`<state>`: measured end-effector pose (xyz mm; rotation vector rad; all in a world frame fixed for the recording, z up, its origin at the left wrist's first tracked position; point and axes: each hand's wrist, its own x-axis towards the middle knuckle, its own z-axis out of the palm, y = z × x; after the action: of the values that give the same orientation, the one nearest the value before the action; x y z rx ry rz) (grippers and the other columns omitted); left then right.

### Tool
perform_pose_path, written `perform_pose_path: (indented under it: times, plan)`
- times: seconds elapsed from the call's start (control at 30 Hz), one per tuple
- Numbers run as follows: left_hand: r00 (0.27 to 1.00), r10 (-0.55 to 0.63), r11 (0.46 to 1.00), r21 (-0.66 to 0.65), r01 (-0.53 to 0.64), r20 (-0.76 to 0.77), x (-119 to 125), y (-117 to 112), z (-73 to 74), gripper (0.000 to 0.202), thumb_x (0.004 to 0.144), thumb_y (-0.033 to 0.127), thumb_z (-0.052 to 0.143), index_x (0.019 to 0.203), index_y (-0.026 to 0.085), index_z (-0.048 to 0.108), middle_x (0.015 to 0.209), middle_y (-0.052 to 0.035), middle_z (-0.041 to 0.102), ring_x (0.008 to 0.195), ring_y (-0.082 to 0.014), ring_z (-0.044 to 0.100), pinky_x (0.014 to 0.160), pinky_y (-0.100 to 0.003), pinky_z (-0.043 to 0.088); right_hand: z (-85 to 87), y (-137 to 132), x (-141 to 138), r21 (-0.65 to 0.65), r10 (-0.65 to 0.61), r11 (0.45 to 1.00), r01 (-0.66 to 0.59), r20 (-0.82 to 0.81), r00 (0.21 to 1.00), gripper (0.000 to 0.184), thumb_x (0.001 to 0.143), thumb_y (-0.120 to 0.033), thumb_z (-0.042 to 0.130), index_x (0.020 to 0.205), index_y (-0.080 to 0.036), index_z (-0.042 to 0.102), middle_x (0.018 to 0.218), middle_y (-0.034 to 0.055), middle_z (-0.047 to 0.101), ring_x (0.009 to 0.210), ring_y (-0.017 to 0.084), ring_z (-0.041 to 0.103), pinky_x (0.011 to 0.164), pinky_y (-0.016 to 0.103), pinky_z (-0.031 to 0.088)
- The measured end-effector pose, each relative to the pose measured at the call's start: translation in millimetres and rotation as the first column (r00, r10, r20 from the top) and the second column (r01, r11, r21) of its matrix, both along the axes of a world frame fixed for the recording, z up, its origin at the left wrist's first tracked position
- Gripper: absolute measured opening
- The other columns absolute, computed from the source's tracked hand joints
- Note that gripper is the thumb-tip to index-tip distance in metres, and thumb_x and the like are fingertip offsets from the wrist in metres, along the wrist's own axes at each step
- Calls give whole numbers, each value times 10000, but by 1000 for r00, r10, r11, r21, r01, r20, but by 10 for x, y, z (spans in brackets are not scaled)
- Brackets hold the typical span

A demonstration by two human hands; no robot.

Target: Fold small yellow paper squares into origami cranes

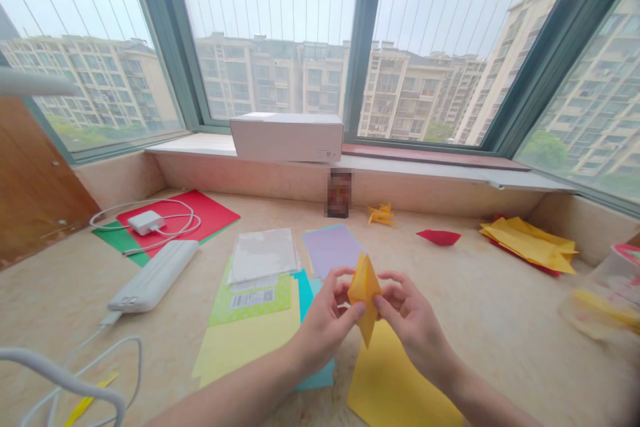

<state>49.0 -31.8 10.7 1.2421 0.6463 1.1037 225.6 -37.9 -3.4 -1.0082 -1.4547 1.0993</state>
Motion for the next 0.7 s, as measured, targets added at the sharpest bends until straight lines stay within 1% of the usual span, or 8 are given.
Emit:
perform_pose_path:
  times: [0.07, 0.17, 0.27, 0.33, 0.47, 0.57, 0.63, 0.7]
  plan:
    - [999, -12, 1000, -3, 11, -52, -16, 6, -18, 351, 893, 329, 672, 1190, 211, 525, 1118, -113, 682, 1036, -253, 648, 866, -359, 498, -1, -25, 15, -8, -7, 1000, 7, 24, 1000, 287, 937, -436, 596, 1150, -255, 532, 859, 22, 704, 806, 200, 675, 762, 335, 553]
    - [994, -19, 1000, 1, 19, -108, -35, 12, -27, 304, 911, 340, 648, 1159, 185, 566, 1073, -106, 701, 986, -234, 652, 847, -346, 491, 1, -64, 32, 0, -17, 1000, 17, 85, 996, 266, 949, -425, 585, 1151, -254, 551, 853, 19, 700, 806, 187, 661, 765, 311, 532]
    - [994, -18, 1000, 0, 18, -105, -34, -1, -25, 283, 924, 332, 633, 1160, 188, 569, 1022, -84, 711, 922, -202, 652, 813, -314, 485, 10, -85, 49, -16, -7, 1000, 9, 105, 994, 250, 944, -433, 592, 1112, -247, 576, 882, 29, 700, 826, 190, 658, 770, 306, 526]
    - [996, -19, 1000, -4, 18, -90, -27, -18, -25, 265, 928, 323, 629, 1154, 195, 575, 1017, -74, 710, 919, -196, 650, 802, -302, 485, 26, -88, 57, -43, 13, 999, -8, 110, 994, 235, 940, -443, 595, 1055, -238, 601, 879, 33, 696, 825, 192, 657, 764, 303, 525]
    - [995, -29, 1000, 0, 29, -93, -17, -40, -4, 229, 922, 324, 634, 1096, 177, 620, 1032, -84, 699, 942, -210, 649, 832, -322, 500, 68, -84, 60, -103, 57, 993, -51, 61, 996, 236, 945, -444, 590, 1043, -230, 613, 885, 32, 694, 825, 187, 662, 768, 303, 528]
    - [995, -47, 999, -26, 45, -83, -17, -28, 39, 256, 932, 358, 609, 1080, 151, 641, 1013, -101, 699, 857, -206, 665, 748, -316, 529, 83, -70, 59, -137, 48, 990, -43, 35, 998, 243, 939, -445, 600, 1053, -231, 613, 881, 29, 697, 809, 182, 661, 741, 296, 530]
    - [996, -57, 997, -60, 53, -67, -18, -11, 63, 285, 932, 377, 603, 1078, 137, 649, 988, -107, 703, 795, -199, 669, 668, -294, 533, 83, -56, 64, -147, 43, 988, -37, 42, 998, 251, 934, -453, 604, 1046, -229, 616, 863, 28, 700, 783, 179, 653, 717, 295, 528]
    - [997, -45, 996, -81, 41, -54, -18, 7, 73, 290, 918, 378, 624, 1064, 130, 656, 948, -101, 708, 764, -189, 666, 627, -270, 524, 80, -41, 75, -137, 33, 990, -24, 64, 997, 255, 930, -455, 607, 1041, -226, 619, 840, 23, 698, 754, 173, 641, 708, 296, 523]
